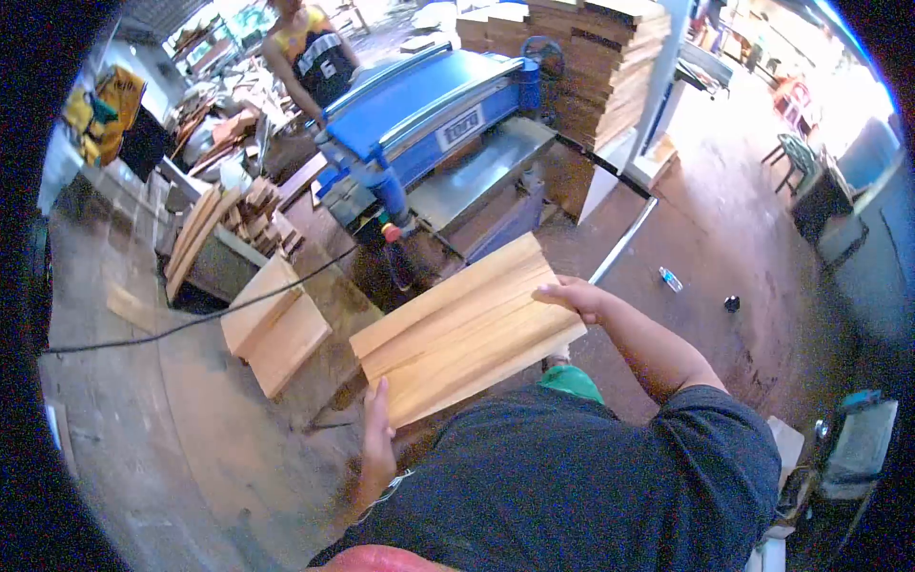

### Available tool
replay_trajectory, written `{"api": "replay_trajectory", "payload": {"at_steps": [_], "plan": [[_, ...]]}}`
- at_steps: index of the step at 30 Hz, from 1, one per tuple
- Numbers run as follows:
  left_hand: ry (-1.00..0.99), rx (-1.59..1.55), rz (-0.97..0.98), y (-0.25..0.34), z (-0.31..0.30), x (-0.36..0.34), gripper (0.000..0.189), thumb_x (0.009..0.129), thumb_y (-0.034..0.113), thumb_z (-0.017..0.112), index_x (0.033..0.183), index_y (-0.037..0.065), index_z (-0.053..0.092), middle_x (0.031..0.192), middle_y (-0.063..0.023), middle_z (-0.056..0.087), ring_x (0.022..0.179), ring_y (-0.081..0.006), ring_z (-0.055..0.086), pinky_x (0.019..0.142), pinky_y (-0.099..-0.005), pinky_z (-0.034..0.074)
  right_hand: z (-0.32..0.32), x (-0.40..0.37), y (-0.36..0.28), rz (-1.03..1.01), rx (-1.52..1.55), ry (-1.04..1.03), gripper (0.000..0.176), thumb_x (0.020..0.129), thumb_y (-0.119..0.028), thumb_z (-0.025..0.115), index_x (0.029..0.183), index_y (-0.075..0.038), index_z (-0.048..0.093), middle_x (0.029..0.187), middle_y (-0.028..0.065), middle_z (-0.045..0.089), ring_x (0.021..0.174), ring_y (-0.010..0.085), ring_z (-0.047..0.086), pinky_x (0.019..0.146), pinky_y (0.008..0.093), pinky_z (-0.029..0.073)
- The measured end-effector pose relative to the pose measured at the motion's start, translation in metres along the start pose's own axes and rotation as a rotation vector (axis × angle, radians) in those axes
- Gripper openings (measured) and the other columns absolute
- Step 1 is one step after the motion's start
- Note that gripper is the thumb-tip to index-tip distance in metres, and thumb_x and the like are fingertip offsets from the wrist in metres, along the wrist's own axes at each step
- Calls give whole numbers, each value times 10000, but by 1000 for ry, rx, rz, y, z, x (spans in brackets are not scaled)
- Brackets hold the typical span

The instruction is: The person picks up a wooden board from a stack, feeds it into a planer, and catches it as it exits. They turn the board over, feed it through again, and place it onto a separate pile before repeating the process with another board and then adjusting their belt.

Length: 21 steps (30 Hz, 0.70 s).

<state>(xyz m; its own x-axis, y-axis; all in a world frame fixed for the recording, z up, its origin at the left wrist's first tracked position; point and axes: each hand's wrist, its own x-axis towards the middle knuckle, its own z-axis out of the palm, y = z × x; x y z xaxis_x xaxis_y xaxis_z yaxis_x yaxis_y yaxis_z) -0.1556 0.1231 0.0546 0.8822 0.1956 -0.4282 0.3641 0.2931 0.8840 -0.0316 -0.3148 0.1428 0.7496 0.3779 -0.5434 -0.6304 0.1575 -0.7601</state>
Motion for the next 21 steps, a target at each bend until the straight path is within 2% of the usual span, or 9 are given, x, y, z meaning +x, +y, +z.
{"api": "replay_trajectory", "payload": {"at_steps": [2, 4, 7, 8, 10, 11, 14, 19, 21], "plan": [[-70, -4, 11, 8, 37, 28, 564, 960, 410, 504, 1347, 9, 415, 1285, -143, 534, 1150, -255, 533, 982, -383, 418, -44, -10, -1, -53, -36, 22, 556, 873, -279, 651, 1316, -10, 448, 1214, 142, 588, 1099, 269, 588, 945, 433, 479], [-493, -581, -88, 20, 74, 57, 685, 937, 569, 415, 1389, 55, 389, 1377, -136, 474, 1231, -280, 474, 1035, -431, 361, -76, -20, -5, -72, 120, 115, 529, 879, -236, 635, 1313, -2, 444, 1225, 155, 580, 1095, 280, 593, 946, 441, 481], [-365, -893, -23, 44, 190, 71, 800, 875, 698, 365, 1418, 111, 370, 1450, -92, 406, 1296, -286, 401, 1074, -472, 297, -136, 0, 15, -241, 331, 181, 509, 889, -200, 622, 1318, -9, 426, 1225, 178, 568, 1087, 295, 593, 949, 441, 486], [-381, -920, -28, 33, 219, 93, 800, 839, 697, 451, 1419, 151, 377, 1457, -47, 397, 1324, -269, 361, 1081, -484, 277, -146, 6, 14, -296, 376, 224, 516, 889, -197, 625, 1323, -12, 417, 1221, 175, 567, 1084, 297, 592, 945, 446, 487], [-192, -857, -62, 28, 301, 121, 733, 857, 564, 537, 1419, 134, 346, 1456, -78, 378, 1329, -278, 352, 1114, -510, 223, -167, 25, 14, -383, 424, 237, 523, 884, -173, 636, 1319, -17, 389, 1235, 168, 538, 1110, 286, 558, 967, 449, 465], [-337, -772, 5, 19, 335, 139, 642, 870, 449, 559, 1397, 128, 379, 1409, -84, 436, 1296, -277, 394, 1104, -491, 258, -171, 37, 15, -426, 461, 237, 542, 880, -153, 638, 1329, -17, 367, 1254, 170, 520, 1128, 288, 542, 974, 446, 458], [-100, -637, -198, -23, 407, 187, 481, 927, 251, 566, 1329, 24, 429, 1366, -136, 471, 1236, -298, 456, 1059, -426, 354, -164, 60, 2, -484, 526, 311, 587, 872, -91, 643, 1357, -37, 317, 1287, 156, 489, 1190, 293, 491, 1004, 444, 426], [-54, -195, -144, -46, 451, 201, 627, 787, 51, 733, 1313, -22, 399, 1244, -166, 530, 1092, -255, 561, 911, -369, 481, -159, 110, -9, -394, 664, 341, 534, 914, -113, 591, 1364, -63, 307, 1310, 150, 482, 1196, 282, 491, 1017, 457, 411], [41, -54, -82, -24, 463, 176, 693, 780, 42, 738, 1345, -4, 339, 1233, -164, 534, 1088, -268, 560, 910, -379, 486, -155, 117, -12, -291, 833, 189, 473, 947, -144, 534, 1359, -56, 322, 1305, 141, 489, 1195, 288, 497, 1023, 468, 407]]}}
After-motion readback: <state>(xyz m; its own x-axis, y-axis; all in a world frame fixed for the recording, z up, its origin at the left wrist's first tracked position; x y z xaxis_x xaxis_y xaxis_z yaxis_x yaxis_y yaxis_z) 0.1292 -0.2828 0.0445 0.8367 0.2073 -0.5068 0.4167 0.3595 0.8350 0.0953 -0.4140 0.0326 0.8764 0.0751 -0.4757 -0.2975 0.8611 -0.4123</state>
